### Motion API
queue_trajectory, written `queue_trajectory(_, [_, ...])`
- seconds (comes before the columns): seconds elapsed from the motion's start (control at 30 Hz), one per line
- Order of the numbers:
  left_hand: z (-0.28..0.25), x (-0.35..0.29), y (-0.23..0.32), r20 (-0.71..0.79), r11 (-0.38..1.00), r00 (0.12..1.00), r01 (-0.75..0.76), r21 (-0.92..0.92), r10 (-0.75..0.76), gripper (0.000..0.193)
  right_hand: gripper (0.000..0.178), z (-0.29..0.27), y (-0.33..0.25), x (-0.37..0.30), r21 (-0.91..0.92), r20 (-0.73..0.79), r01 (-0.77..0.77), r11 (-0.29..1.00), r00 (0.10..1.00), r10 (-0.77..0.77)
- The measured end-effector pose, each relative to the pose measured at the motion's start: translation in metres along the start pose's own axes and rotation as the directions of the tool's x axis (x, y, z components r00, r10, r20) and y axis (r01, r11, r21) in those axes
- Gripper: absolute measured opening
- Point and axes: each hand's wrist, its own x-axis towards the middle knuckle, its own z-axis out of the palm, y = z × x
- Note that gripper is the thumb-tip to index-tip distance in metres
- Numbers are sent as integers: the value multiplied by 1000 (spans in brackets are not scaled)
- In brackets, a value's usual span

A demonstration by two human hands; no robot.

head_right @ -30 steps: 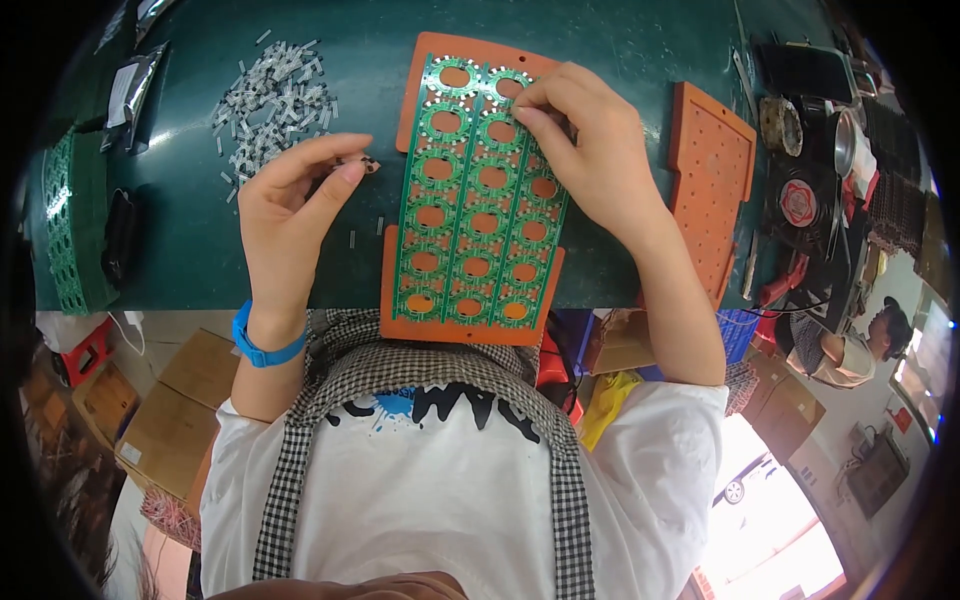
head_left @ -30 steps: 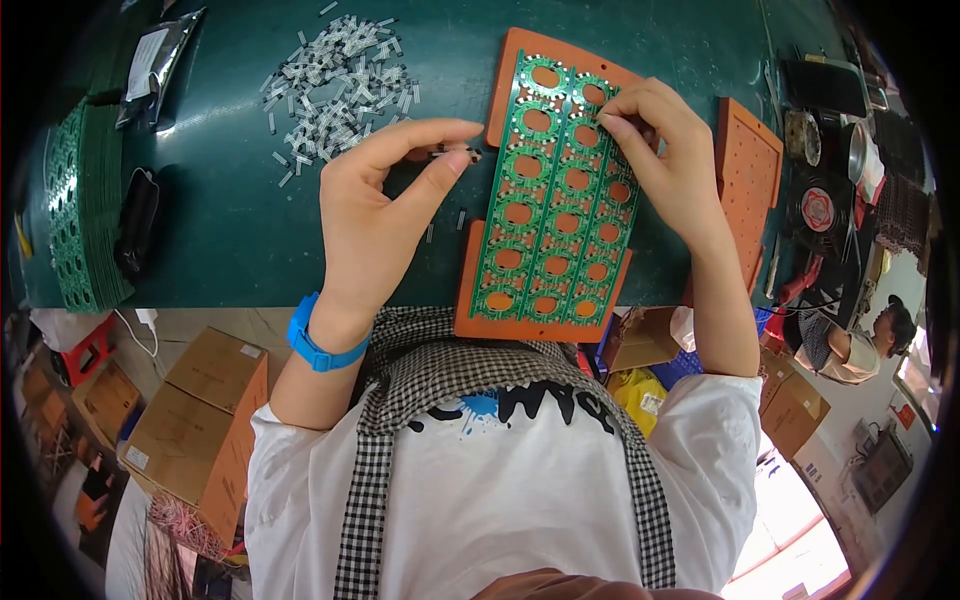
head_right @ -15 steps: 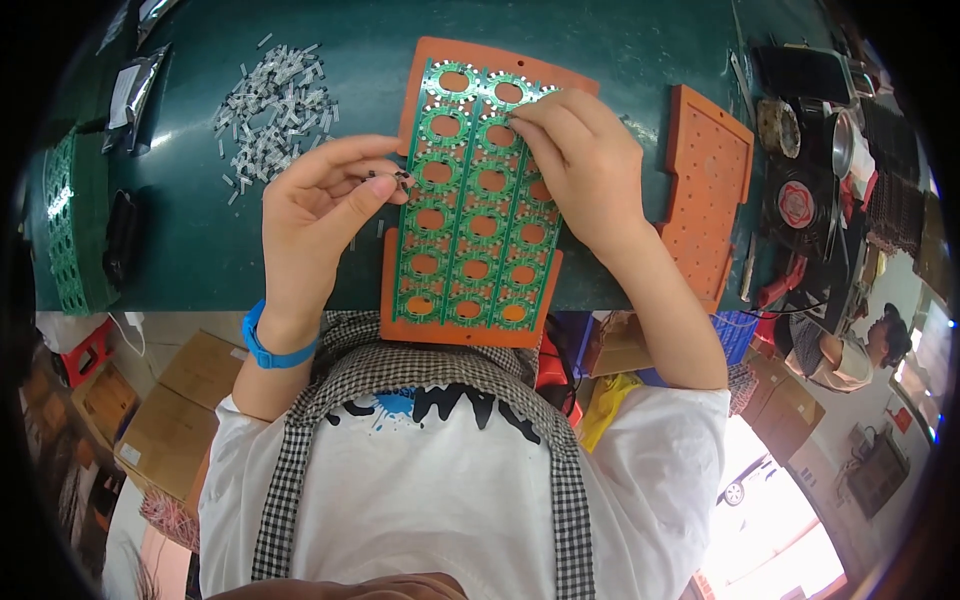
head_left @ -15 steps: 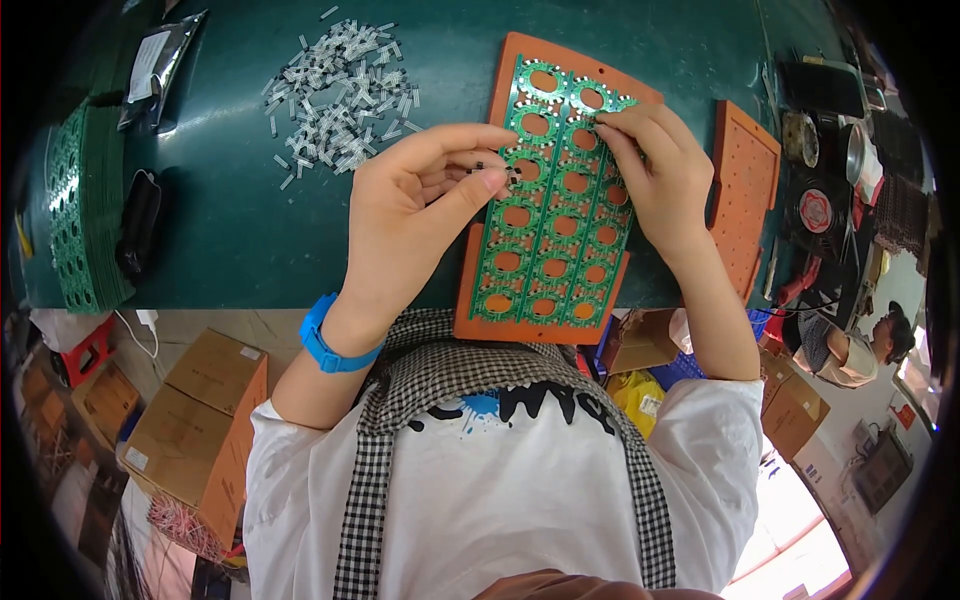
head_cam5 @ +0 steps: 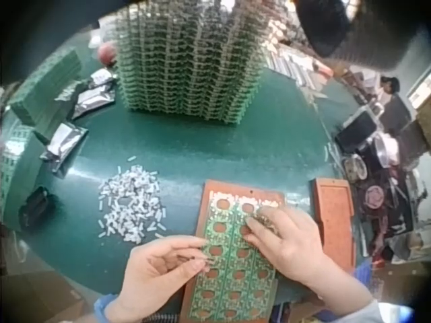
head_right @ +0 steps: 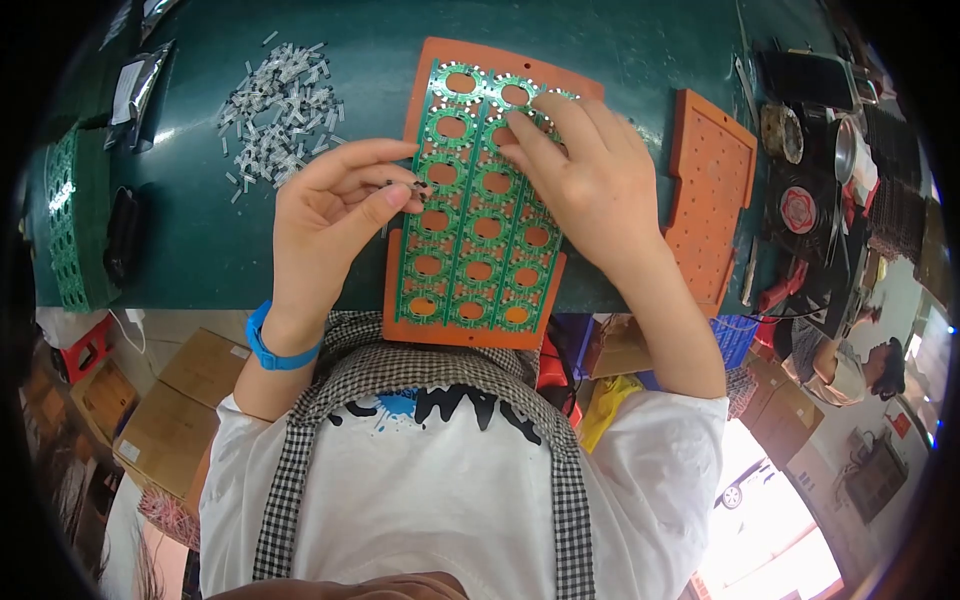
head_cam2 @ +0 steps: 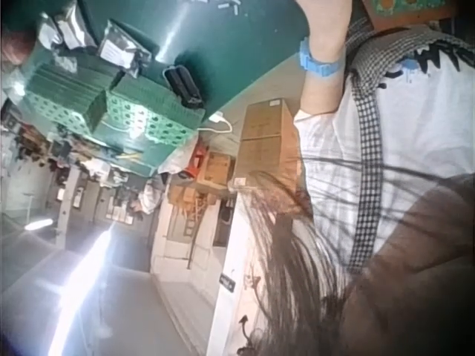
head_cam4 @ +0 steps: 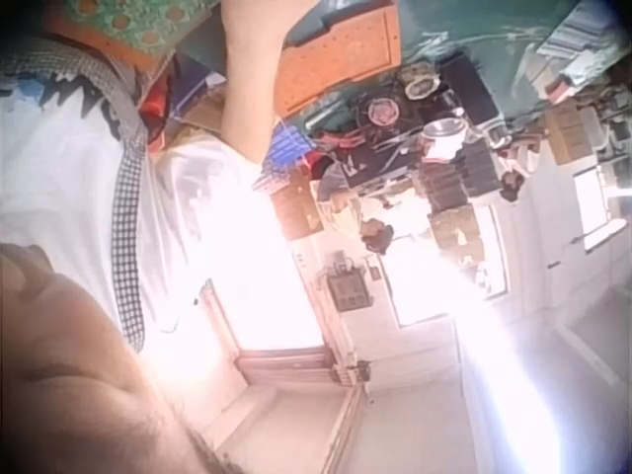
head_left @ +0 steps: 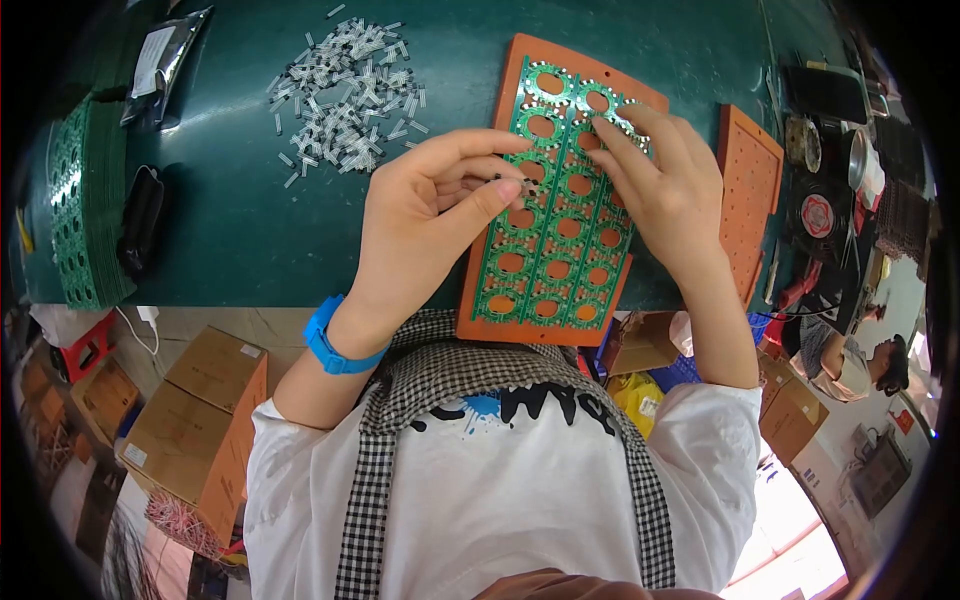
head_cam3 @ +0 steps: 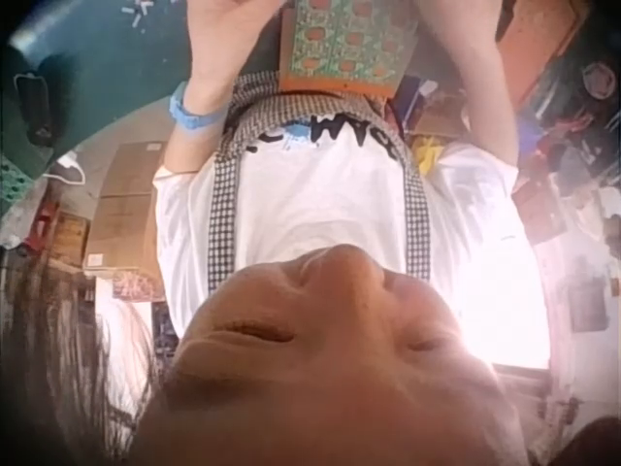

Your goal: The person assembles small electronic components into a printed circuit board array by hand, taking components from plastic bins and a cardboard box and placing them onto the circuit board in an assembly tray.

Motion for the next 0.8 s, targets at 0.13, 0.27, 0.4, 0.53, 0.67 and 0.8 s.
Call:
queue_trajectory(0.13, [4,0,-1,69,997,996,59,-57,-55,28,24,-7,-21,6,483,-38,-55,874,996,84])
queue_trajectory(0.27, [-1,3,2,199,977,973,150,-153,-118,28,20,-2,-20,10,787,-7,-10,617,1000,26])
queue_trajectory(0.4, [-7,5,1,224,958,962,205,-202,-159,27,11,-1,-5,14,796,40,-104,597,992,119])
queue_trajectory(0.53, [-16,8,3,68,986,990,131,-102,-125,22,7,11,36,23,530,160,-381,758,922,352])
queue_trajectory(0.67, [-19,9,3,-16,993,998,66,-99,-68,20,9,19,46,24,510,208,-342,789,939,273])
queue_trajectory(0.8, [-20,10,1,-29,991,998,55,-124,-59,20,8,18,46,26,492,218,-307,815,949,226])
